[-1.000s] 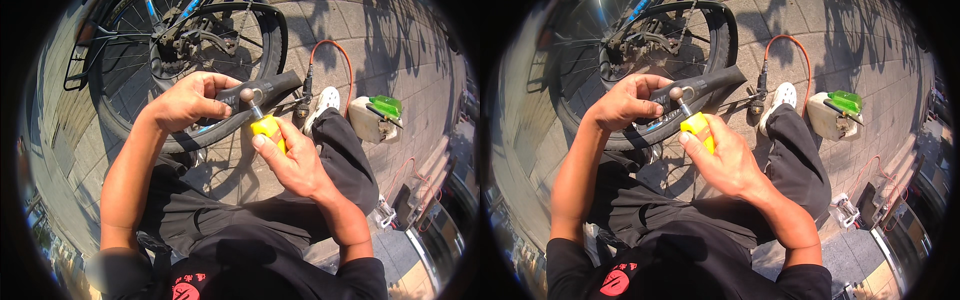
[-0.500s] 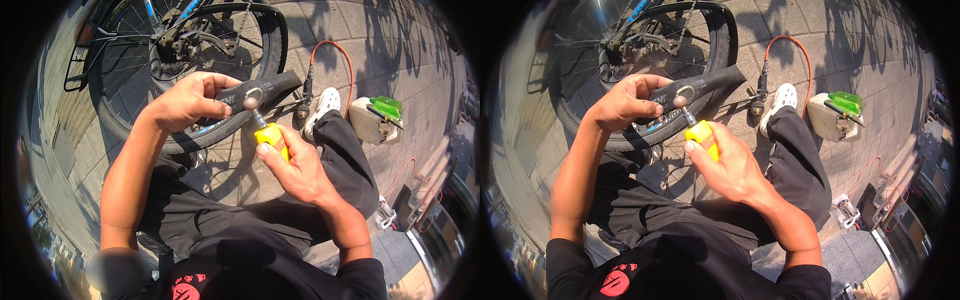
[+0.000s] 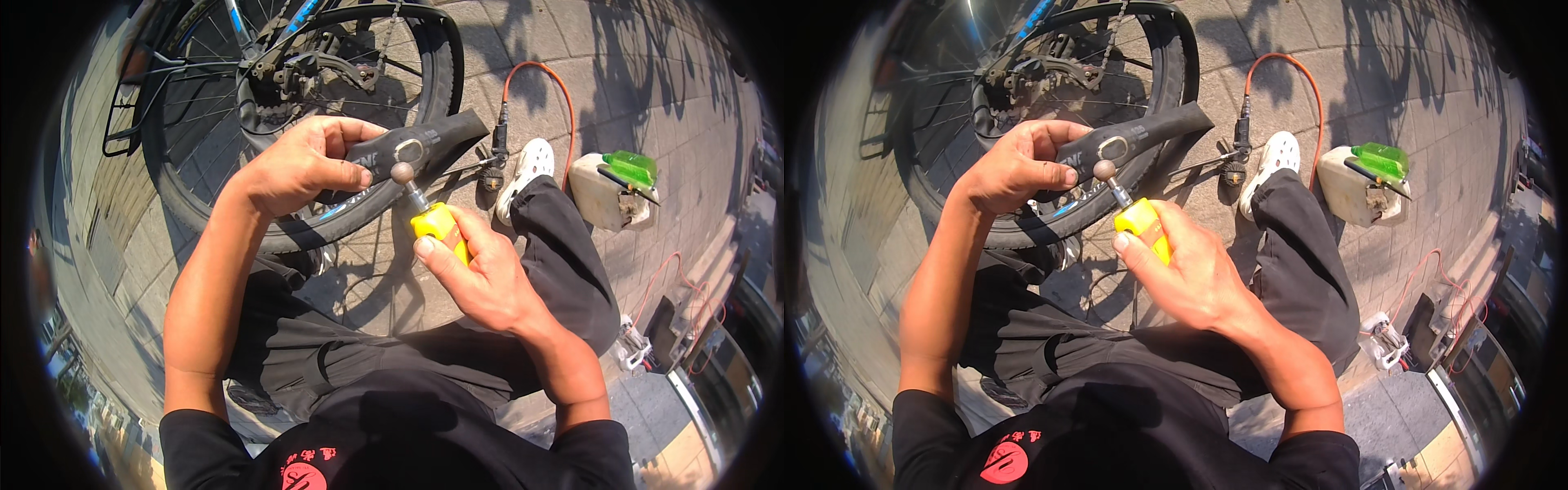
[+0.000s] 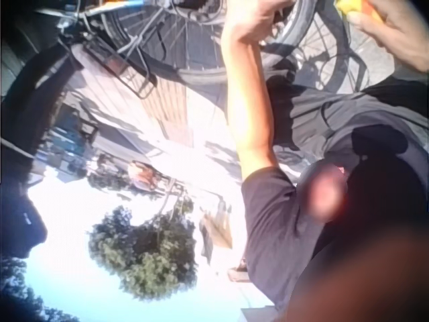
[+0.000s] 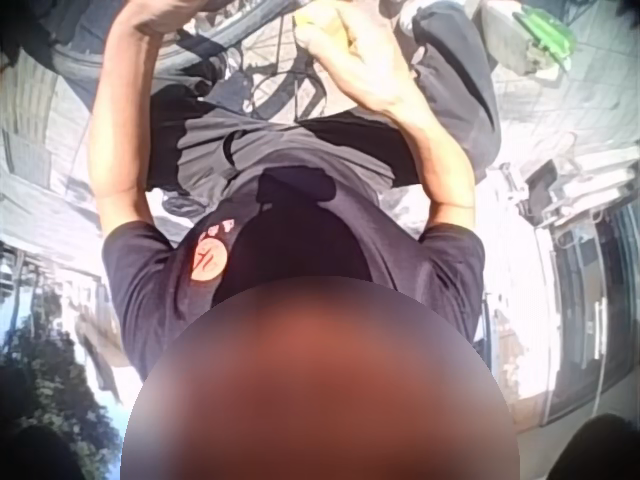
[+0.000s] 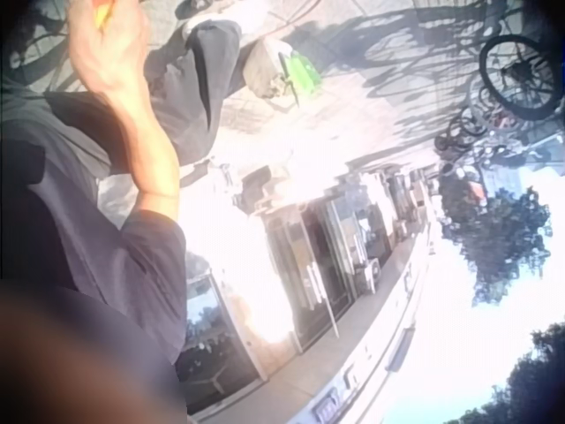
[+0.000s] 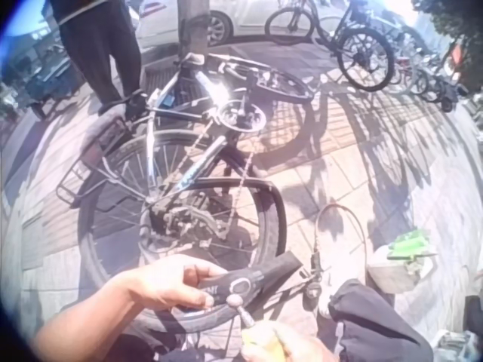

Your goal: The person sits on the ground and applies liquid sealant from a yellow bottle into a bicycle inner tube. They then use a small orange tool to spread the sealant inside the tube. The bicycle wheel is visible nearby.

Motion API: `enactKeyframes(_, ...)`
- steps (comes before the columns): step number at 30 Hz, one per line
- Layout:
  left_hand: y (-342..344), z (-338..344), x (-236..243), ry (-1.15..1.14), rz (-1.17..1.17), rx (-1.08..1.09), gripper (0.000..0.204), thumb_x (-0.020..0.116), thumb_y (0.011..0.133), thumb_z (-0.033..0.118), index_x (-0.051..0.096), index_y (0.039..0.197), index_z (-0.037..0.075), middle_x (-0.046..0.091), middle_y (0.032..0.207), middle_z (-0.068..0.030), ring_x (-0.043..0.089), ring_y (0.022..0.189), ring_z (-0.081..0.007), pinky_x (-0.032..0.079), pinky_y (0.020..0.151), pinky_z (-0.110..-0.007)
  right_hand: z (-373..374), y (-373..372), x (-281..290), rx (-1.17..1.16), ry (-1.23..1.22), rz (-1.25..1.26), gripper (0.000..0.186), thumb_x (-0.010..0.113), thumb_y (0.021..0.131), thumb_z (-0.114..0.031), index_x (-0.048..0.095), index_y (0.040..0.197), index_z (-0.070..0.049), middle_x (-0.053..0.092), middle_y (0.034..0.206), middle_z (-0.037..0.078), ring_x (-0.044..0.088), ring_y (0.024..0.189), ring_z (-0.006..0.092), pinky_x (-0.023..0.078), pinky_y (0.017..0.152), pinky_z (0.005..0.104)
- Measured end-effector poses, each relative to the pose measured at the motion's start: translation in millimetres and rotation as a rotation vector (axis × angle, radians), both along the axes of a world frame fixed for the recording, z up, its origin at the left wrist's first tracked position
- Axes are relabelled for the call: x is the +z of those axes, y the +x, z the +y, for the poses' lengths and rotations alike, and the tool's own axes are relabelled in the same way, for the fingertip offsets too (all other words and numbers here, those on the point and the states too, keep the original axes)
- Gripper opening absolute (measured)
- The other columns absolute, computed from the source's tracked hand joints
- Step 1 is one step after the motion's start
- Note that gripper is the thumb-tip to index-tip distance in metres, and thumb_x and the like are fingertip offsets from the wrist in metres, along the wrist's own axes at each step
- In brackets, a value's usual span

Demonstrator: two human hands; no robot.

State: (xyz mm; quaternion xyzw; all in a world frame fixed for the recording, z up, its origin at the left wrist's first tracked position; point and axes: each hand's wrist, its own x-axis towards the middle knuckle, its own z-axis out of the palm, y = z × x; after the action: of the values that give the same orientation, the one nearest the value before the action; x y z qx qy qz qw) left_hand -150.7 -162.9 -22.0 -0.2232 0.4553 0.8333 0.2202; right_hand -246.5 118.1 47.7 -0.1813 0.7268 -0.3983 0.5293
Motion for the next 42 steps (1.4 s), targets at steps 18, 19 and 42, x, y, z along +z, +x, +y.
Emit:
enactKeyframes(18,0,3,2,-0.016,0.002,0.022,0.06,0.085,0.089,0.0,0.064,0.145,-0.007,0.079,0.125,-0.0094,0.075,0.106,-0.0117,0.06,0.097,-0.026,-13,0,-3,0.017,-0.014,0.024,0.04,0.074,0.11,-0.031,0.065,0.134,-0.001,0.065,0.102,0.002,0.058,0.091,0.0097,0.051,0.083,0.0292)
enactKeyframes(19,0,3,2,-0.015,-0.002,0.019,0.061,0.085,0.089,0.001,0.064,0.145,-0.007,0.08,0.126,-0.0098,0.076,0.106,-0.0121,0.06,0.097,-0.027,-11,0,-2,0.021,-0.015,0.025,0.04,0.074,0.11,-0.031,0.065,0.134,-0.001,0.065,0.102,0.002,0.058,0.091,0.0095,0.051,0.083,0.0289)
enactKeyframes(42,2,4,-5,0.032,0.018,0.015,0.069,0.093,0.087,0.006,0.064,0.149,-0.005,0.078,0.13,-0.0083,0.074,0.11,-0.0111,0.06,0.097,-0.027,-7,-9,-2,-0.113,0.026,-0.042,0.043,0.074,0.109,-0.033,0.065,0.136,-0.001,0.069,0.098,0.004,0.063,0.088,0.0105,0.053,0.079,0.0312)
